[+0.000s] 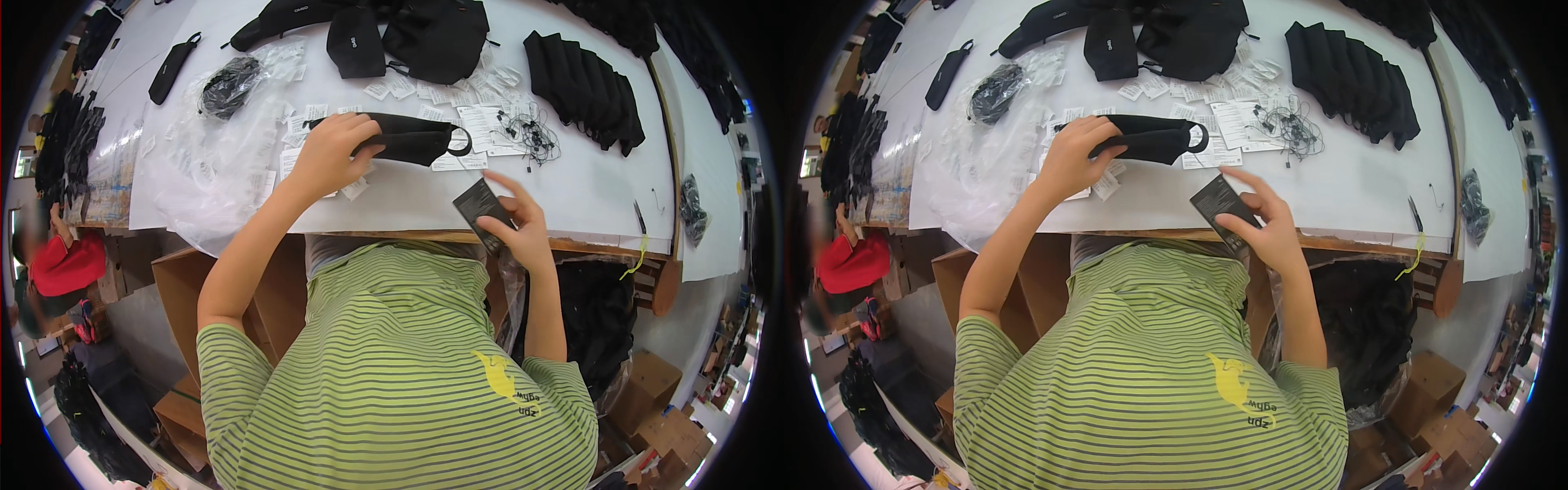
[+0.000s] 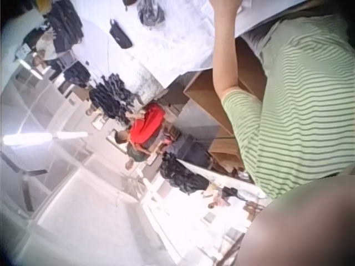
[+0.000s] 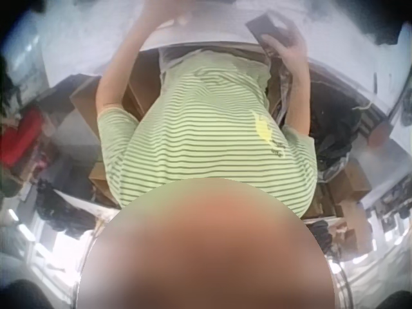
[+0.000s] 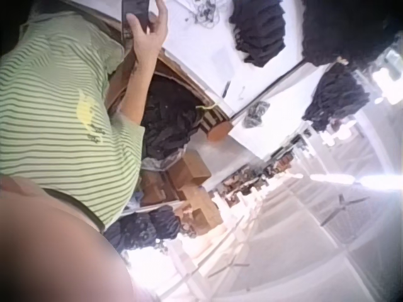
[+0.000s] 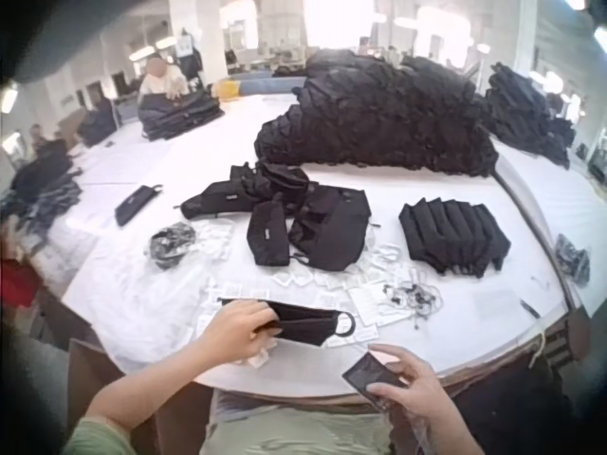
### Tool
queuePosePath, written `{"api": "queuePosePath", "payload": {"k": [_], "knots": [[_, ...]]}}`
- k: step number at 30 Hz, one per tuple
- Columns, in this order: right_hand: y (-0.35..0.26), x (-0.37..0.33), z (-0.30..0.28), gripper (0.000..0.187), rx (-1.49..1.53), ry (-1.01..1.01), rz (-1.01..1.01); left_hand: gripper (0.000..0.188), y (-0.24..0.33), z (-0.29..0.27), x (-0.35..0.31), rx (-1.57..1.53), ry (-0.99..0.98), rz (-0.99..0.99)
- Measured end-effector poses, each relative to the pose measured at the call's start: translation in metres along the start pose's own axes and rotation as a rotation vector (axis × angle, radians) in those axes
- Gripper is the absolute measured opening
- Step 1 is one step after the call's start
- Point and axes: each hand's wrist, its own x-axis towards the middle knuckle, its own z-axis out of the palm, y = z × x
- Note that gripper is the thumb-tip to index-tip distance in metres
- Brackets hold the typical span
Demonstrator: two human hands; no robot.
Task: Attaching identification tags or labels to black fabric bags in a manufacturing setting.
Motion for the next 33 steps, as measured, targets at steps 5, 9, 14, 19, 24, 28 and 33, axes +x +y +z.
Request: {"api": "queuePosePath", "payload": {"k": [5, 9, 14, 19, 24, 28, 33], "knots": [[0.008, -0.005, -0.012, 0.052, 1.216, 0.006, -0.203, 0.018, 0.033, -0.017, -0.021, -0.166, -0.259, -0.242], [0.022, 0.002, -0.007, 0.049, 1.471, 0.228, -0.261, 0.02, 0.071, -0.017, -0.046, -0.294, -0.454, -0.36], [0.013, 0.038, 0.003, 0.023, 1.379, 0.799, 0.139, 0.021, 0.095, -0.02, -0.058, -0.52, -0.65, -0.414], [-0.01, 0.051, 0.017, 0.017, 1.248, 0.827, 0.071, 0.021, 0.1, -0.025, -0.051, -0.65, -0.808, -0.377], [-0.013, 0.058, 0.014, 0.019, 0.911, 0.908, 0.08, 0.022, 0.092, -0.027, -0.051, -0.688, -0.852, -0.414], [-0.033, 0.037, 0.005, 0.026, 0.4, 0.371, 0.15, 0.024, 0.09, -0.029, -0.049, -0.482, -0.696, -0.389], [-0.067, 0.03, 0.023, 0.041, -0.417, -0.284, 0.026, 0.021, 0.09, -0.015, -0.042, -0.318, -0.333, -0.138]]}}
